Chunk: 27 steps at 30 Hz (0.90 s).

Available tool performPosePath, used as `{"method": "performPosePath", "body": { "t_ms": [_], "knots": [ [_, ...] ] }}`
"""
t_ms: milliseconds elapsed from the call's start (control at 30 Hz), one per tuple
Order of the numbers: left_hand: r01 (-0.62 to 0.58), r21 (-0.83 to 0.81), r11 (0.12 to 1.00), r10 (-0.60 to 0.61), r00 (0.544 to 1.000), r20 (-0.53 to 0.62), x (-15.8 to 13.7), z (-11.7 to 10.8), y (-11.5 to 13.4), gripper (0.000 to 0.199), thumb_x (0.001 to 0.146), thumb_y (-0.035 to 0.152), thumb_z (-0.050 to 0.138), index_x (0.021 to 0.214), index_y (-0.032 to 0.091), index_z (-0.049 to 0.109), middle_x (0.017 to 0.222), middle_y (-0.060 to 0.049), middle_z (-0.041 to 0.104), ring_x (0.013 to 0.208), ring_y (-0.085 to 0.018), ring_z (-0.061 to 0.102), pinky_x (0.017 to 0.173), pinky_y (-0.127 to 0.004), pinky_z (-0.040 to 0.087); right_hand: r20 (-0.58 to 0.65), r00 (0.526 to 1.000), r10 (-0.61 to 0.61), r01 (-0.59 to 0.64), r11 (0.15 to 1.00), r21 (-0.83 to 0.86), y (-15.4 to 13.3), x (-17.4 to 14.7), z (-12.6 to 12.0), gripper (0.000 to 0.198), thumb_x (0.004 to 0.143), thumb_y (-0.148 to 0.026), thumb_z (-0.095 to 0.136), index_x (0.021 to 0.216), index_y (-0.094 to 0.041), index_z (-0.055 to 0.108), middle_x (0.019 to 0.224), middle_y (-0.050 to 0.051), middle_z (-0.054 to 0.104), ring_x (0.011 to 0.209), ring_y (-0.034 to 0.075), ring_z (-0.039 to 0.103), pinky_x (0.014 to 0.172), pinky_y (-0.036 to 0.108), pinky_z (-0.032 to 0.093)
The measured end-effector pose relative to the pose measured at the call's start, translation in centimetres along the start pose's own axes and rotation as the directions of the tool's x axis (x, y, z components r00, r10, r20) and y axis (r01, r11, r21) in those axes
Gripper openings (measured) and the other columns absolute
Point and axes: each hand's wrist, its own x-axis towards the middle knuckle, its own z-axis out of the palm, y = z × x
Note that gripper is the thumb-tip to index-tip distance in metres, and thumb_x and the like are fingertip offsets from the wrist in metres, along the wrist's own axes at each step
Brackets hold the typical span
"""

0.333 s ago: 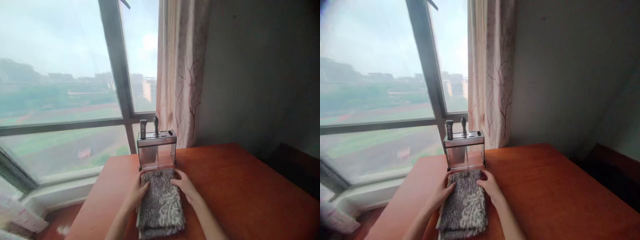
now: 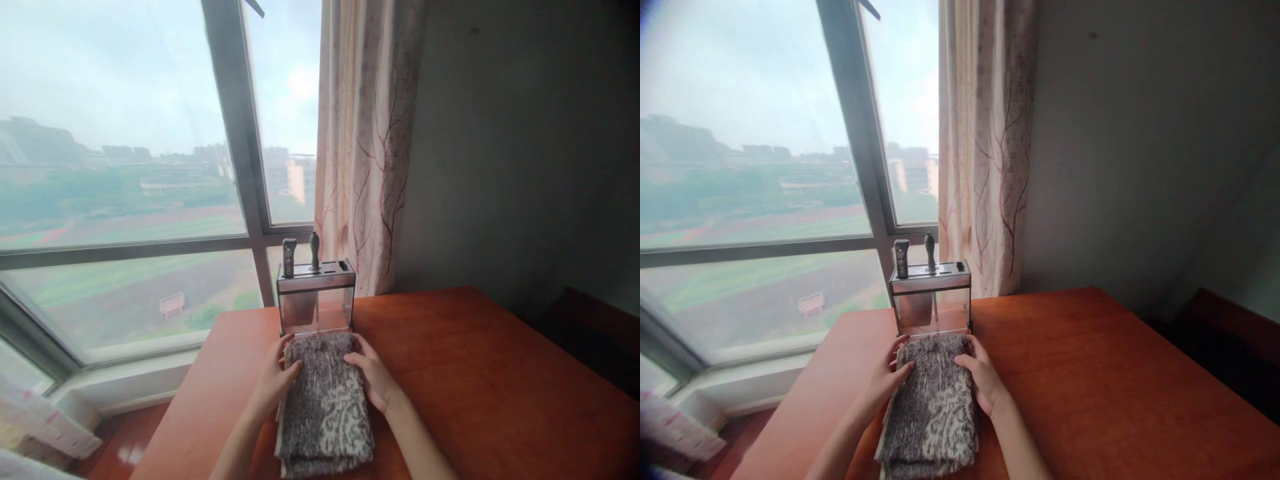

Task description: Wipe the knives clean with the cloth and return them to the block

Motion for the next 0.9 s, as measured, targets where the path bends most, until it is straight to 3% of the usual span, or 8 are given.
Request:
{"method": "performPosePath", "body": {
  "t_ms": [100, 267, 400, 500, 667, 767, 900],
  "knots": [
    [0.033, -0.109, 0.994, -0.03, 0.999, 0.032, -0.1, 0.3, 0.6, 0.066, 0.063, 0.032, 0.075, 0.124, 0.021, 0.051, 0.105, -0.008, 0.065, 0.095, -0.027, 0.065, 0.081, -0.037, 0.052, -0.018, 1.0, 0.006, -0.004, 0.997, 0.081, -0.2, -0.1, 0.3, 0.034, 0.067, -0.015, 0.063, 0.099, -0.023, 0.061, 0.089, 0.001, 0.067, 0.082, 0.02, 0.061, 0.076, 0.031, 0.047],
    [0.162, -0.328, 0.931, -0.14, 0.986, 0.089, -0.8, 1.2, 1.9, 0.071, 0.066, 0.032, 0.076, 0.129, 0.026, 0.045, 0.118, -0.008, 0.064, 0.108, -0.027, 0.061, 0.089, -0.035, 0.049, 0.053, 0.998, -0.037, 0.028, 0.986, 0.162, -0.7, -0.4, 0.5, 0.034, 0.07, -0.017, 0.061, 0.105, -0.021, 0.062, 0.093, 0.003, 0.069, 0.086, 0.021, 0.063, 0.078, 0.032, 0.047],
    [0.382, -0.432, 0.817, -0.282, 0.918, 0.278, -1.9, 2.0, 2.9, 0.058, 0.071, 0.039, 0.072, 0.124, 0.022, 0.053, 0.107, -0.01, 0.07, 0.101, -0.03, 0.065, 0.086, -0.041, 0.051, 0.069, 0.995, -0.077, 0.06, 0.974, 0.219, -1.0, -0.6, 0.6, 0.037, 0.073, -0.019, 0.059, 0.11, -0.023, 0.061, 0.097, 0.003, 0.07, 0.09, 0.023, 0.065, 0.081, 0.034, 0.047],
    [0.476, -0.436, 0.764, -0.346, 0.872, 0.346, -2.7, 2.0, 3.2, 0.053, 0.073, 0.04, 0.071, 0.119, 0.018, 0.056, 0.102, -0.012, 0.072, 0.096, -0.031, 0.067, 0.084, -0.043, 0.052, 0.063, 0.994, -0.086, 0.068, 0.968, 0.243, -1.2, -0.8, 0.8, 0.041, 0.074, -0.021, 0.06, 0.115, -0.024, 0.059, 0.099, 0.003, 0.071, 0.092, 0.024, 0.065, 0.083, 0.037, 0.048],
    [0.479, -0.45, 0.754, -0.268, 0.849, 0.455, -3.3, 2.1, 3.1, 0.05, 0.069, 0.033, 0.076, 0.112, 0.015, 0.06, 0.099, -0.014, 0.073, 0.096, -0.031, 0.067, 0.088, -0.042, 0.051, 0.043, 0.995, -0.096, 0.082, 0.963, 0.256, -1.3, -0.9, 0.9, 0.046, 0.076, -0.025, 0.062, 0.121, -0.025, 0.057, 0.102, 0.004, 0.072, 0.093, 0.027, 0.066, 0.083, 0.041, 0.049],
    [0.471, -0.455, 0.756, -0.276, 0.859, 0.432, -3.4, 2.6, 3.0, 0.054, 0.061, 0.028, 0.082, 0.109, 0.014, 0.061, 0.094, -0.014, 0.074, 0.092, -0.033, 0.069, 0.084, -0.043, 0.053, 0.005, 0.996, -0.089, 0.085, 0.969, 0.232, -1.1, -0.6, 0.6, 0.042, 0.079, -0.029, 0.063, 0.12, -0.021, 0.058, 0.103, 0.007, 0.072, 0.095, 0.028, 0.066, 0.084, 0.042, 0.049],
    [0.462, -0.49, 0.739, -0.313, 0.88, 0.358, -3.0, 2.9, 2.9, 0.053, 0.062, 0.028, 0.08, 0.108, 0.014, 0.061, 0.09, -0.013, 0.074, 0.088, -0.033, 0.07, 0.08, -0.043, 0.055, 0.059, 0.998, 0.026, -0.039, 0.971, 0.234, -0.5, -0.3, 0.0, 0.044, 0.082, -0.04, 0.061, 0.119, -0.016, 0.059, 0.101, 0.011, 0.072, 0.094, 0.029, 0.067, 0.084, 0.044, 0.049]
  ]
}}
